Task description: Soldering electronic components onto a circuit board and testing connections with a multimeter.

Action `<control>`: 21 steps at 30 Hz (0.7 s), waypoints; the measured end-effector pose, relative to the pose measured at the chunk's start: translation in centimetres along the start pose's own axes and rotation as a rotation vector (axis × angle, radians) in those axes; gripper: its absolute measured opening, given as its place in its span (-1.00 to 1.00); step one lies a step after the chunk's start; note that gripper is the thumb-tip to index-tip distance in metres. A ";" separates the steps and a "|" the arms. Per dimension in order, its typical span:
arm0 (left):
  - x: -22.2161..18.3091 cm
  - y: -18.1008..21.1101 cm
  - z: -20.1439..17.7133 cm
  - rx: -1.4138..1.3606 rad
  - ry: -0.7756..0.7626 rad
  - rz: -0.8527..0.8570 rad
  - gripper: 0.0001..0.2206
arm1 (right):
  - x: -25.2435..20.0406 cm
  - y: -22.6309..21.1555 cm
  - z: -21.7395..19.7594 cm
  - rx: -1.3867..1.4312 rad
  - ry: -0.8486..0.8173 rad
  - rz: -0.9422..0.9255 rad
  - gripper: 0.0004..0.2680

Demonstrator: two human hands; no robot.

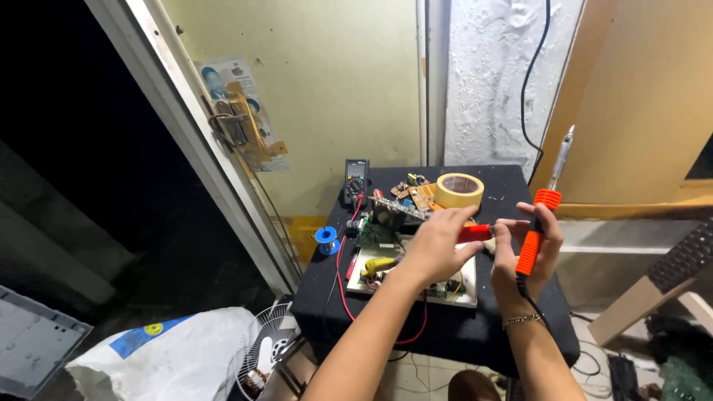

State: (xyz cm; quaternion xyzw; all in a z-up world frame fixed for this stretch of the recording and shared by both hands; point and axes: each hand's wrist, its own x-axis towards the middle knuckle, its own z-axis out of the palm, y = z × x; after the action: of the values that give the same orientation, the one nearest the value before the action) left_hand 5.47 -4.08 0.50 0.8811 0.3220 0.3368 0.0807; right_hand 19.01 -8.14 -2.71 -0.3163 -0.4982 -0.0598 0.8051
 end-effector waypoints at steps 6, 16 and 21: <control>0.7 -2.5 3.0 -0.164 0.184 0.078 -0.87 | 1.5 0.9 -0.2 0.168 -0.057 0.034 -0.47; -5.8 -5.3 -8.8 -0.114 0.476 -0.230 -0.74 | -0.8 1.9 1.9 -0.009 -0.538 0.194 -0.46; -10.4 -6.9 -8.2 0.156 0.108 -0.477 -0.68 | -1.4 2.4 1.9 -0.082 -0.817 0.418 -0.40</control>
State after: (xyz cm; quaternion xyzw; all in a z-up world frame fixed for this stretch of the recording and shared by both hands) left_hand -9.22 -5.77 -1.36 0.7645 0.5498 0.3288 0.0723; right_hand 17.85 -5.46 -4.37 -0.4394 -0.6973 0.2138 0.5244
